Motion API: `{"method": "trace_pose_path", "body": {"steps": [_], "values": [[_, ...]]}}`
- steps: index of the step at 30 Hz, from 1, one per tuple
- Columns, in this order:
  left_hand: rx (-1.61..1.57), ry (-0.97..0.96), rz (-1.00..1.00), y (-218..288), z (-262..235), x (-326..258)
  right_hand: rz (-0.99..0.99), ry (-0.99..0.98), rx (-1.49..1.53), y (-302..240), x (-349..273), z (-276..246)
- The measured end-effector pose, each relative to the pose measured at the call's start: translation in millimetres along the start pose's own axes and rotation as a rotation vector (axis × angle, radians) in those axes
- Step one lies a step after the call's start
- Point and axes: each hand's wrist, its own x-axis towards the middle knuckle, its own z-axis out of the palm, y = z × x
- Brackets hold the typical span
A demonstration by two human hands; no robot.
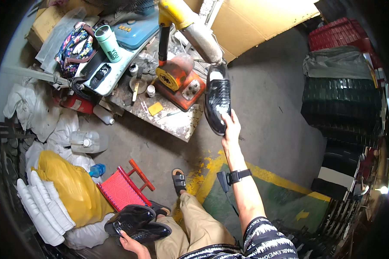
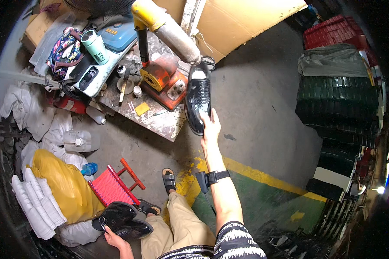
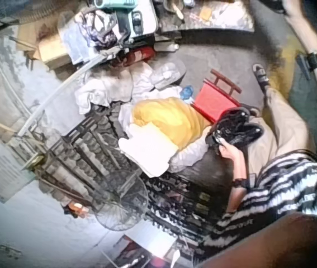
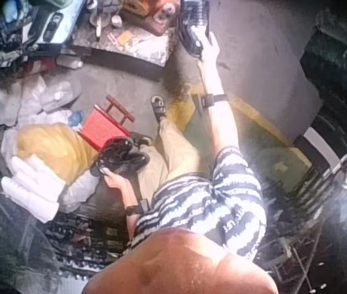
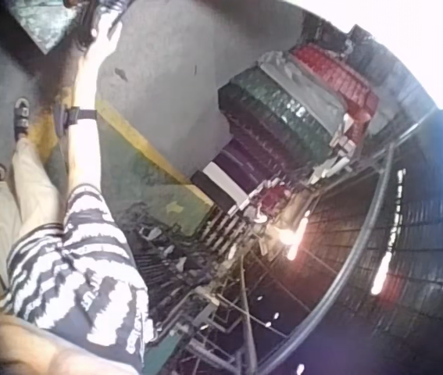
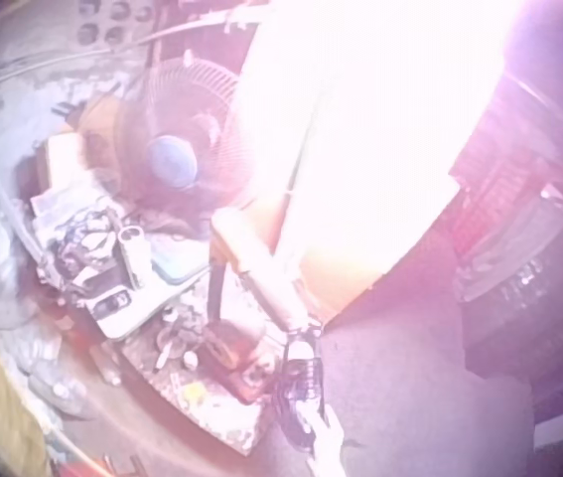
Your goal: The person removes shoes from a rack, carries them to a workstation, and holds each shoe against a rotating brush. They then return the shoes to the rack and repeat the process with another pair of shoes.
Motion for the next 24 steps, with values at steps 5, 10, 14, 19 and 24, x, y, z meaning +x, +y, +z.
{"method": "trace_pose_path", "body": {"steps": [5,10,14,19,24], "values": [[0.038,0.019,-0.010,-10.0,-4.0,0.8,-0.330,0.060,-0.731,-12.6,-21.3,-4.5],[0.000,0.026,-0.017,-9.7,2.8,-4.6,-0.384,0.145,-0.926,-18.1,-9.0,2.0],[0.049,-0.020,0.024,-25.9,-3.2,1.5,-0.439,0.157,-0.895,-18.3,10.3,12.1],[-0.033,-0.026,0.003,-25.1,4.1,-2.2,-0.465,0.126,-0.751,-13.9,35.0,15.9],[-0.007,-0.039,-0.002,-18.4,8.1,-13.7,-0.455,0.084,-0.709,-9.6,43.8,10.1]]}}
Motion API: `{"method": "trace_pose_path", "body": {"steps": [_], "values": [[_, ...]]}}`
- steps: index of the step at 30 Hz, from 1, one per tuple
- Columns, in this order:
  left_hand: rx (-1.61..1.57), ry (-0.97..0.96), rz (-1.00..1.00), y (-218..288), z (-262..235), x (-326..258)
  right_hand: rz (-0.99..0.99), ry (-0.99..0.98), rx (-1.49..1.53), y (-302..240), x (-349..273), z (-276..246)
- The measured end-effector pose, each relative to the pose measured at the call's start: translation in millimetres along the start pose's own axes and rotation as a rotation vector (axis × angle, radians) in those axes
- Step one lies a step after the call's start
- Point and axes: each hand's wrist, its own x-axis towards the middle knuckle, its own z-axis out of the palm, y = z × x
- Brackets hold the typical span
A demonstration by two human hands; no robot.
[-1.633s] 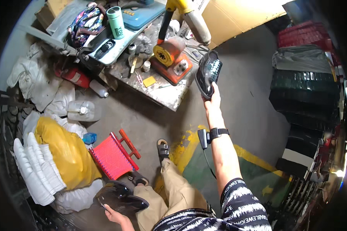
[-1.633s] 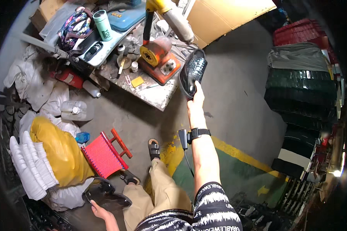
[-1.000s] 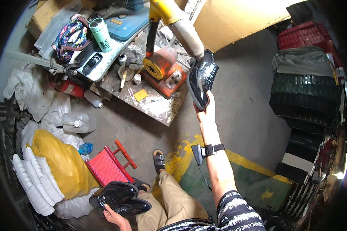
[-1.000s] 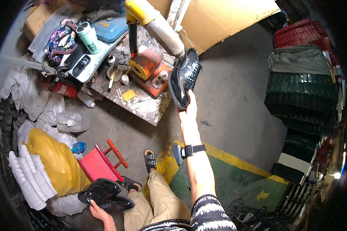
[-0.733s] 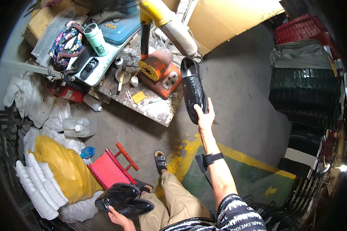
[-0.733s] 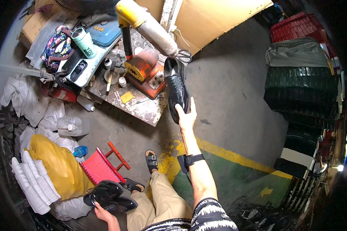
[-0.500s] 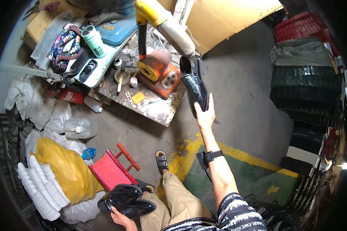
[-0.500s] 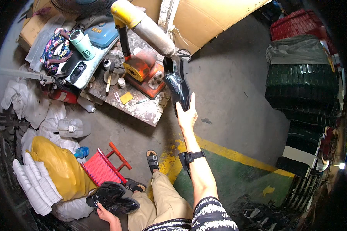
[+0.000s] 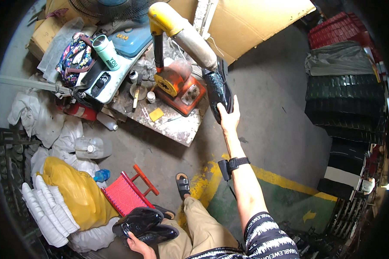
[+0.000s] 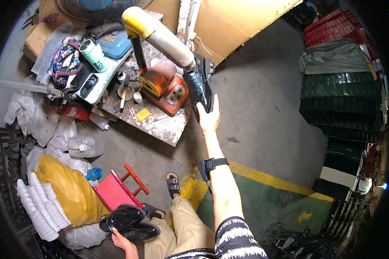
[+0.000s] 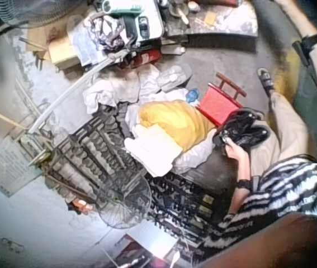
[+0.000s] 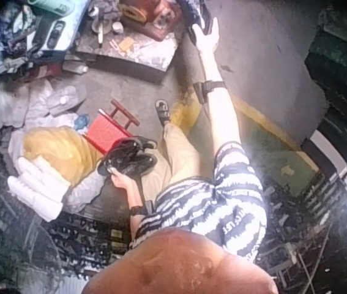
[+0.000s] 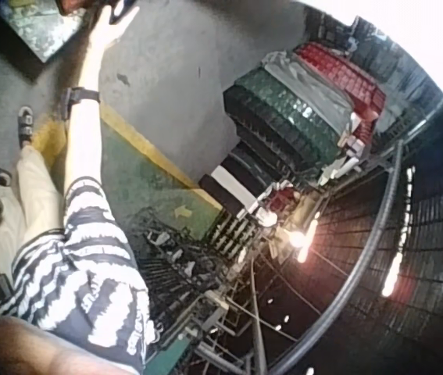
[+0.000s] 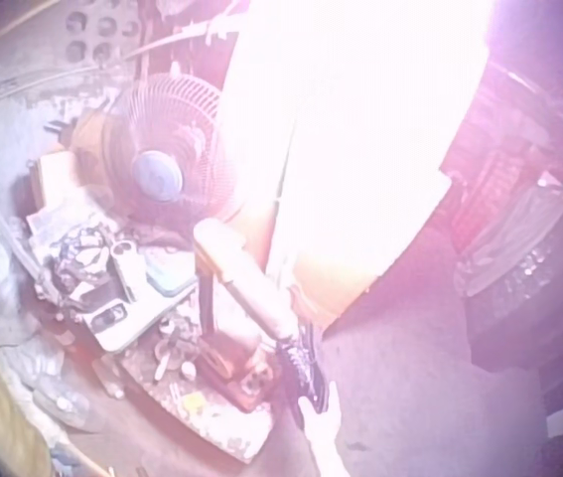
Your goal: The person removes shoes from a rack, carries them to a workstation, and holds each shoe against a rotating brush. They then return the shoes to the rack and repeat the process with another pair of shoes.
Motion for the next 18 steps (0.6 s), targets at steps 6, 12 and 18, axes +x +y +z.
{"method": "trace_pose_path", "body": {"steps": [6,12,18], "values": [[0.064,0.003,0.031,12.3,8.9,-10.4,0.630,-0.273,0.876,18.2,-43.5,-35.8],[0.179,-0.113,0.140,11.6,13.5,-3.1,1.149,-0.383,0.985,23.5,-138.3,-88.3],[0.283,-0.217,0.500,36.1,28.4,-1.6,0.885,-0.837,0.847,-25.5,-177.9,-87.8]]}}
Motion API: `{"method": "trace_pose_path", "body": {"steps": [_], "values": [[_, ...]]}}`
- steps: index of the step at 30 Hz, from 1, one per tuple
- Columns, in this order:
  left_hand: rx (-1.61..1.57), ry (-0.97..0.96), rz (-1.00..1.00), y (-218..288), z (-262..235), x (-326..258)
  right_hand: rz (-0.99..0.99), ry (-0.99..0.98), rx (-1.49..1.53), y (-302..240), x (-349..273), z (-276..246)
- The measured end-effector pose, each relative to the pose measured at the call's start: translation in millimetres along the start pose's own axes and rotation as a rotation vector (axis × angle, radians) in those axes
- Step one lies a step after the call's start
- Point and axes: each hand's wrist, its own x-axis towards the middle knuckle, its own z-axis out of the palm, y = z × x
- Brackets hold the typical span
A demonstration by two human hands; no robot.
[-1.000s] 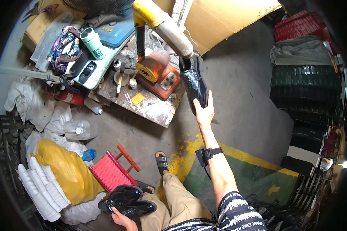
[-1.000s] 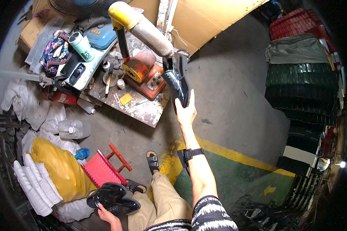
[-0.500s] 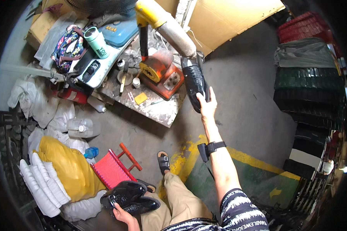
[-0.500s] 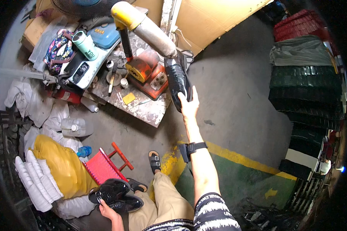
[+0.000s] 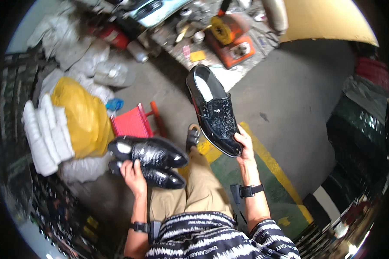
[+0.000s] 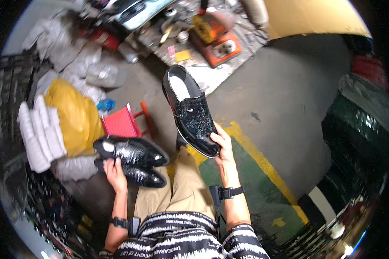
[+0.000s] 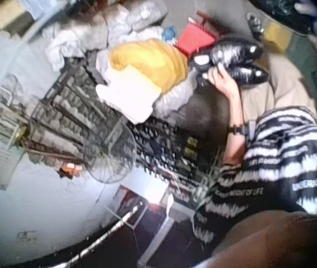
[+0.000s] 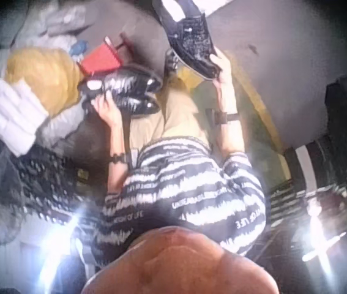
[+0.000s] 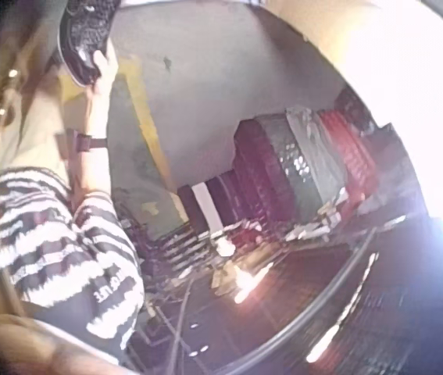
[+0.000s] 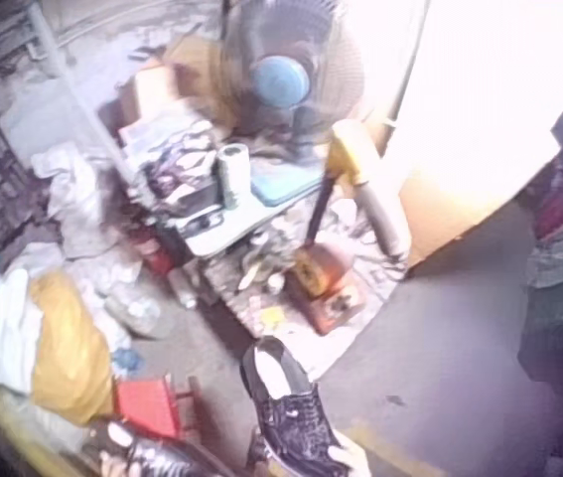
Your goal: The person removes shoes from a rack, carries them to a workstation, and holds each shoe against a rotating brush. They then return the shoes to the rack and repeat the process with another pair of shoes.
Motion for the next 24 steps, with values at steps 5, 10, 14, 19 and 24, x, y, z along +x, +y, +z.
{"method": "trace_pose_path", "body": {"steps": [5,10,14,19,24], "values": [[-0.169,-0.196,-0.223,41.2,-3.3,20.1,-0.054,-0.142,-0.398,-7.1,-1.9,55.5],[-0.214,-0.208,-0.100,54.3,-6.0,32.9,-0.129,-0.304,-0.703,-6.1,1.1,114.9],[-0.206,-0.291,-0.066,70.5,-10.2,33.4,-0.389,-0.521,-1.093,0.6,10.5,147.3],[-0.295,-0.241,-0.067,56.3,-21.6,30.5,-0.759,-0.765,-1.534,7.5,2.1,184.1],[-0.328,-0.165,-0.022,26.3,-46.5,19.3,-0.986,-0.898,-1.751,19.3,-30.7,197.9]]}}
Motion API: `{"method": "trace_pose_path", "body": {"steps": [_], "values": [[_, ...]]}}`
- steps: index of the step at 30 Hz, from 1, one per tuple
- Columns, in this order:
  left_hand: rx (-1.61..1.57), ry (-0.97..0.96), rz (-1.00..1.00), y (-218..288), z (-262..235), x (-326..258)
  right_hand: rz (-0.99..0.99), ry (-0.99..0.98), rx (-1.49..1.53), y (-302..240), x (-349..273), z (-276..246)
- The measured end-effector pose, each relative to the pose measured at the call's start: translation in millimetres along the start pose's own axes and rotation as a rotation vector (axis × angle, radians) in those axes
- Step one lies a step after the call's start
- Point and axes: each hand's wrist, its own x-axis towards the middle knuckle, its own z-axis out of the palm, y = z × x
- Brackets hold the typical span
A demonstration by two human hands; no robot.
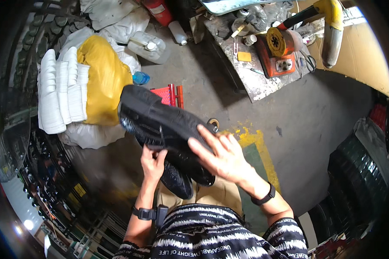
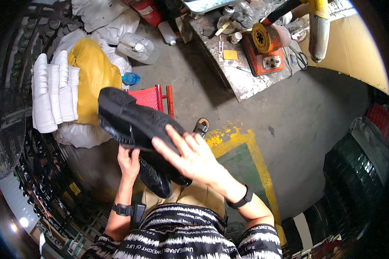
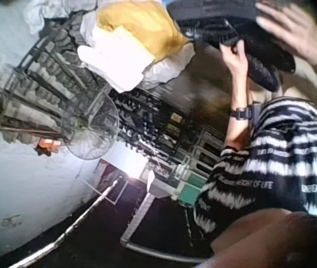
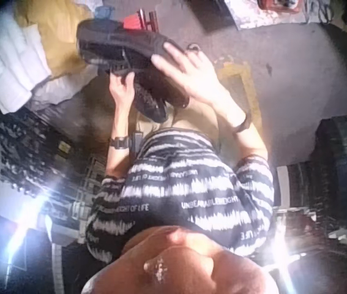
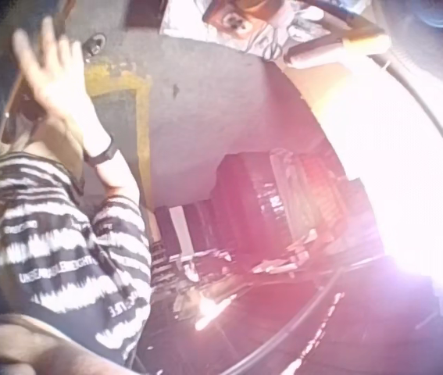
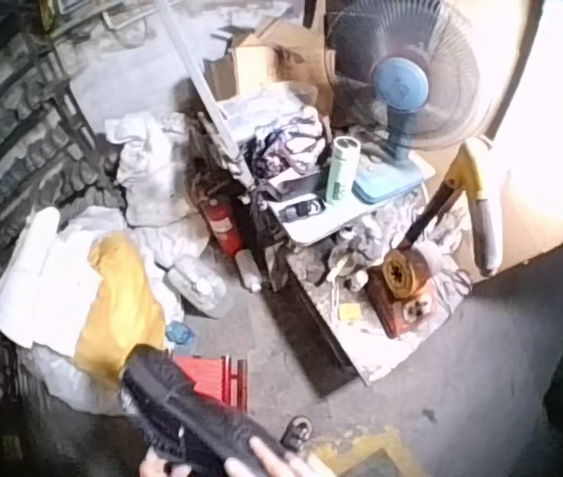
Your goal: The person removes shoes from a rack, carries them to a workstation, and holds each shoe against a rotating brush. They then return the shoes to the rack and repeat the process with another pair of shoes.
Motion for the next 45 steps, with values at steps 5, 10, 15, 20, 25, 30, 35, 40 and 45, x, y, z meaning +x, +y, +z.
{"method": "trace_pose_path", "body": {"steps": [5,10,15,20,25,30,35,40,45], "values": [[0.216,0.156,0.186,5.5,-25.1,-24.9,0.203,0.039,0.649,-18.7,-14.1,-4.5],[0.565,0.116,0.359,1.1,-38.3,-31.9,0.322,-0.041,0.769,-20.6,-9.2,13.4],[0.216,0.070,-0.109,-47.8,-81.3,-51.0,0.211,-0.008,0.699,-47.7,-6.4,19.9],[-0.515,0.088,-0.347,14.7,-62.1,-28.5,0.556,0.254,1.214,-36.8,-14.2,35.6],[-0.192,0.237,-0.360,21.5,-60.7,-21.1,0.866,-0.188,1.228,-0.1,10.9,37.7],[-0.315,0.480,-0.463,38.7,-19.9,8.1,1.154,0.196,2.012,-1.0,-15.3,76.3],[0.125,0.258,-0.266,0.0,-15.1,11.3,0.530,-0.041,0.973,-2.3,-13.8,51.5],[0.259,0.197,-0.295,-46.1,-28.9,-3.4,0.862,-0.097,1.076,-2.1,-11.6,122.4],[0.008,0.391,-0.615,-89.7,-50.7,-47.6,1.011,0.038,1.232,18.4,-6.7,218.6]]}}
